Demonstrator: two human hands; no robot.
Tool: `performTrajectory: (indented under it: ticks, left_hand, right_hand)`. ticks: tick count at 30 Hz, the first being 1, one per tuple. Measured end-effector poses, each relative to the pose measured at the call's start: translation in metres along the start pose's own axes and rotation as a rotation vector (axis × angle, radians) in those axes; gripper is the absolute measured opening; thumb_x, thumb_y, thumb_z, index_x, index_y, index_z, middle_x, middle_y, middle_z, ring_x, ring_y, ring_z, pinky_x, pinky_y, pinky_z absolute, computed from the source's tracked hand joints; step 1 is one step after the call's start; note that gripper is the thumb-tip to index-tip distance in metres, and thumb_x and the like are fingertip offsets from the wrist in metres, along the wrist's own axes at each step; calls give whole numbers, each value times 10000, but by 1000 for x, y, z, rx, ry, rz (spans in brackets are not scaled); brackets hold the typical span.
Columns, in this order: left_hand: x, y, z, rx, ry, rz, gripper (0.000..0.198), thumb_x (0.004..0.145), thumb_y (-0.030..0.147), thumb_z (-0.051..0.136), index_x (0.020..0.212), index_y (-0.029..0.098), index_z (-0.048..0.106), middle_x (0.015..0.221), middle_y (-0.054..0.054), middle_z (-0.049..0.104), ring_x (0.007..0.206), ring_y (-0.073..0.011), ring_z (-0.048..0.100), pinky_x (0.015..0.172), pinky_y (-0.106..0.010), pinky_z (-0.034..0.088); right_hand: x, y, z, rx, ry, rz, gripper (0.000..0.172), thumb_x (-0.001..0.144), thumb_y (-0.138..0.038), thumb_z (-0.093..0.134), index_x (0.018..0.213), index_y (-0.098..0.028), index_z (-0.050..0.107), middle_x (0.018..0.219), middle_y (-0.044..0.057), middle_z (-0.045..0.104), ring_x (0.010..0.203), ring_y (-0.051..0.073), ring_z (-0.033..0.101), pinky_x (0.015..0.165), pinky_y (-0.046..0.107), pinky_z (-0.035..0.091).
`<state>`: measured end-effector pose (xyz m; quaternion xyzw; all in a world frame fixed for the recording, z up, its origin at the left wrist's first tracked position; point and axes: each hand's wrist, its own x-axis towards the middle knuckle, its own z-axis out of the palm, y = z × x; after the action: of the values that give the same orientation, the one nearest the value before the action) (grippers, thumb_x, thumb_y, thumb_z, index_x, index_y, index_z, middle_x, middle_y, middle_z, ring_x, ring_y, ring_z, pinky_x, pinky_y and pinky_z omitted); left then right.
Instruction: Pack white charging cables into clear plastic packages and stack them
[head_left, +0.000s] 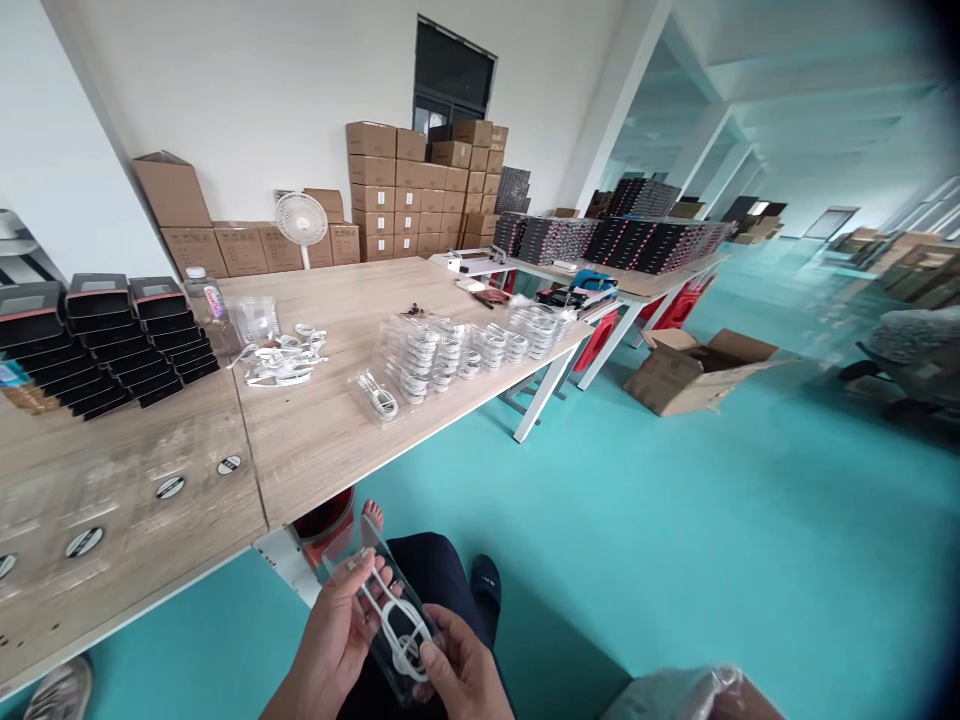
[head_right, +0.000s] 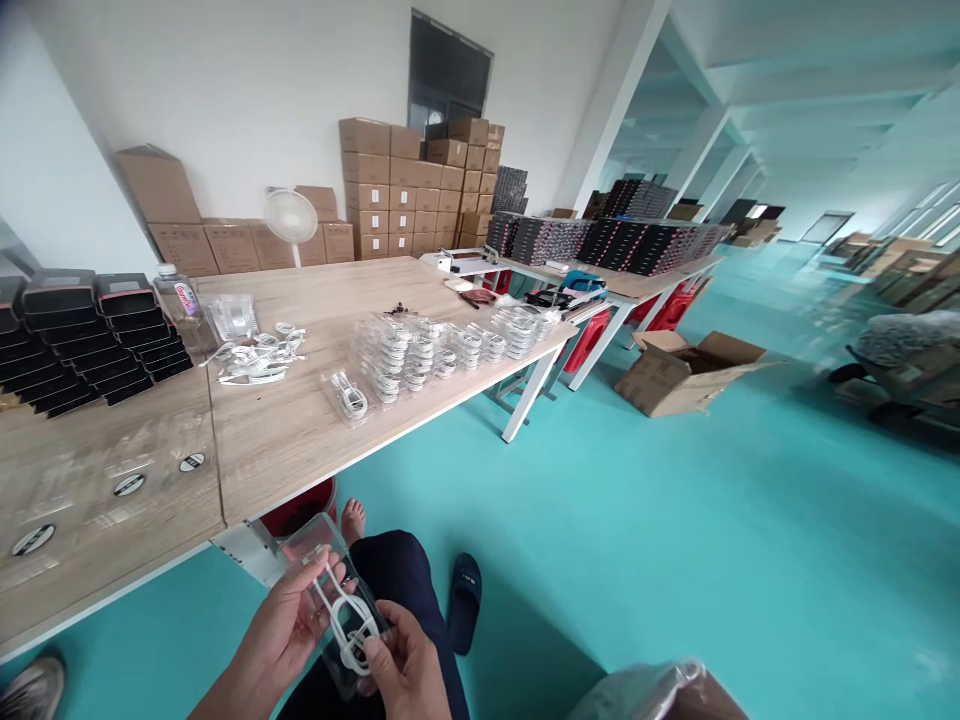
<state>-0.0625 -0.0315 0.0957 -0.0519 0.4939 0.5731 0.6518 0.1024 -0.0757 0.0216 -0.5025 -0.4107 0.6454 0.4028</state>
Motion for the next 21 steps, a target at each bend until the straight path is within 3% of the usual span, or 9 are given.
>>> performTrajectory:
  ticks: [4,11,14,17,21]
  left_hand:
    - [3,5,-2,22,6,-7,78,873,141,696,908,146,627,776,-30,698,653,-159,708,648,-330,641]
    - [10,5,-7,43,-61,-20,106,841,145,737,894,167,648,797,-24,710,718,-155,720,675,-306,622]
    - [12,2,-13,72,-88,31,137,811,164,772,871,173,649,781,-19,709,721,-156,714,692,-304,609]
    - [10,-1,-16,135,-122,46,211,730,204,846,822,174,658,755,-23,717,707,-164,707,677,-296,585]
    - [2,-7,-15,272,-279,80,269,664,314,889,760,176,678,732,-27,728,690,-170,692,637,-274,538]
  right_hand:
    - [1,-6,4,-24,-65,16,768,716,-733,707,1231,-177,580,733,-16,585,554,171,628,602,341,528]
    - [8,6,27,-89,136,-2,764,726,-783,639,1183,-171,637,660,-32,539,435,107,478,482,295,485]
    - [5,-3,26,-94,-7,-4,714,736,-762,648,1141,-174,663,660,-29,558,486,119,507,528,294,502]
    - [3,-24,18,-115,-184,-38,658,721,-712,707,1107,-179,690,760,21,664,672,180,612,660,318,532]
    - [8,-50,11,-252,-154,-109,564,777,-647,687,1095,-181,711,827,37,705,768,202,631,727,319,516]
